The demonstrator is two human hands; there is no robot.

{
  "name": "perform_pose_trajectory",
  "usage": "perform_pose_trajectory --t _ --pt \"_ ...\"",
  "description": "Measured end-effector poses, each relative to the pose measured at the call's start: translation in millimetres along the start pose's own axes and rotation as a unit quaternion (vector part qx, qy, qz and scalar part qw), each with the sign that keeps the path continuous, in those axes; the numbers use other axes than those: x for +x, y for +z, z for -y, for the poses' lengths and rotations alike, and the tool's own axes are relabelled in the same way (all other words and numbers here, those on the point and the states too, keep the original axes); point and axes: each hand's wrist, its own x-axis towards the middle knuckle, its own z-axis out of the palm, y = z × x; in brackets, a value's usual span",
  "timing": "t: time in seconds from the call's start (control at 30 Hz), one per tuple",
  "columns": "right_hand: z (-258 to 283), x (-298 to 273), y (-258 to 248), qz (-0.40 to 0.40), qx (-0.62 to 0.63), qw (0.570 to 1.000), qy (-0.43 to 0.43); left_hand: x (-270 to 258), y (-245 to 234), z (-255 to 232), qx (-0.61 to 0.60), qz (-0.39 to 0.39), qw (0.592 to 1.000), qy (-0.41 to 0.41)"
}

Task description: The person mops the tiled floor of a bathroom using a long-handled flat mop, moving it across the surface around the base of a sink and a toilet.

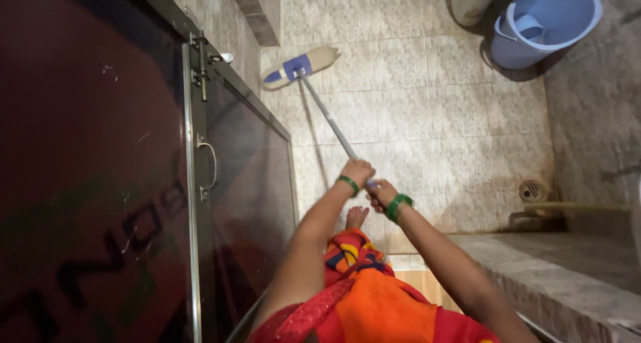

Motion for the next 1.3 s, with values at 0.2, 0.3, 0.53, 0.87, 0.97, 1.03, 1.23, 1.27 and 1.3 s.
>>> perform_pose_trajectory --t 0.2,0.3,0.53,0.87,0.97,1.03,1.23,1.27,1.3 --pt "-86.4 -97.6 -52.0 -0.045 0.115 0.992 0.017 -43.2 46.2 -112.5 -0.068 -0.001 0.998 0.002" --pt "-130.1 -152.6 -69.7 -0.059 0.148 0.987 0.018 -71.9 58.4 -176.6 -0.068 -0.032 0.997 0.005" --pt "-238.6 -287.5 -82.8 -0.119 0.236 0.964 0.022 -144.3 56.3 -302.3 -0.057 0.048 0.990 0.121" --pt "-289.9 -335.8 -81.9 -0.158 0.224 0.961 -0.044 -163.4 25.3 -347.7 -0.095 0.137 0.945 0.281" --pt "-271.0 -314.9 -75.4 -0.193 0.253 0.947 -0.034 -141.4 29.0 -326.0 -0.087 0.135 0.945 0.286" --pt "-249.1 -298.5 -76.6 -0.226 0.275 0.934 -0.021 -117.4 36.5 -311.9 -0.084 0.117 0.943 0.299" --pt "-179.4 -202.1 -103.1 -0.245 0.325 0.912 -0.049 -1.9 63.5 -243.9 -0.078 0.041 0.945 0.315" --pt "-165.7 -180.1 -110.8 -0.250 0.327 0.910 -0.054 18.9 62.4 -232.8 -0.065 0.037 0.945 0.317" --pt "-149.7 -156.2 -119.0 -0.243 0.299 0.918 -0.088 42.9 57.0 -220.0 -0.066 0.061 0.947 0.308"
